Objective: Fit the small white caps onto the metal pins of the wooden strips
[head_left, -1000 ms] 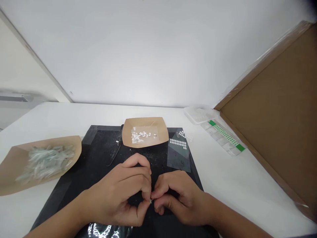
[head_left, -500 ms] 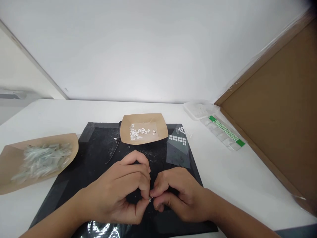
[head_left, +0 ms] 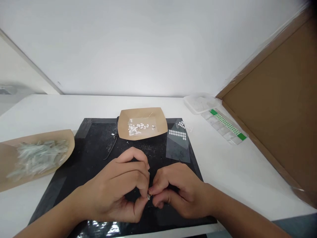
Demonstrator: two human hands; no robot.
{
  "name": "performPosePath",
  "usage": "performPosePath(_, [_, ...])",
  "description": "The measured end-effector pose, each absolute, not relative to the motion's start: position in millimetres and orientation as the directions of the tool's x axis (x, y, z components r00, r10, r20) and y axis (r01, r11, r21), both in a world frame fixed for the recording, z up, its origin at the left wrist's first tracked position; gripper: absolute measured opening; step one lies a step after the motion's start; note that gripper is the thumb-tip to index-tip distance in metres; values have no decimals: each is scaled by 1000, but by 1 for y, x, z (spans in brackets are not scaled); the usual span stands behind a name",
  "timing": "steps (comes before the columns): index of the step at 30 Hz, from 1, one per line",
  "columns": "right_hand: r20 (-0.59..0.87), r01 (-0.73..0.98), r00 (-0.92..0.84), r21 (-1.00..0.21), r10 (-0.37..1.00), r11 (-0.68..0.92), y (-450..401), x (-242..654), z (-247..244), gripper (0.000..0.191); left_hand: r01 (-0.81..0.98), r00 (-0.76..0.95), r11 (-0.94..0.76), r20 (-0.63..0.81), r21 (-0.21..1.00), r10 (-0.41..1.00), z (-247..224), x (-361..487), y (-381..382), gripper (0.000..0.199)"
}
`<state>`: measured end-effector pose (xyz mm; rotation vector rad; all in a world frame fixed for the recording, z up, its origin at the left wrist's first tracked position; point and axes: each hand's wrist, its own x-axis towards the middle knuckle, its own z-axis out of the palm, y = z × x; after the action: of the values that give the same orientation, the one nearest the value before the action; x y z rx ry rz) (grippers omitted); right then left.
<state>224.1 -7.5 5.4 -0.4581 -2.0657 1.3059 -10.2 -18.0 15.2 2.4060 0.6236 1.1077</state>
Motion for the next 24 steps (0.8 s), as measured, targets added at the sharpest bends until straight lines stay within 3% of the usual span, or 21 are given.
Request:
performPosePath(11, [374,-39,-746,-851,552,525,-6,225,5,6,198,615,-783,547,589,568,18,-9,-20,29])
performPosePath(20, [412,123,-774,-647,481,752,-4,232,12,13,208,638,-791,533,576,555,14,-12,-16,27])
performPosePath(24, [417,92,-756,-696,505,712,-6,232,13,9,244,638,-791,521,561,567,16,-13,-16,27])
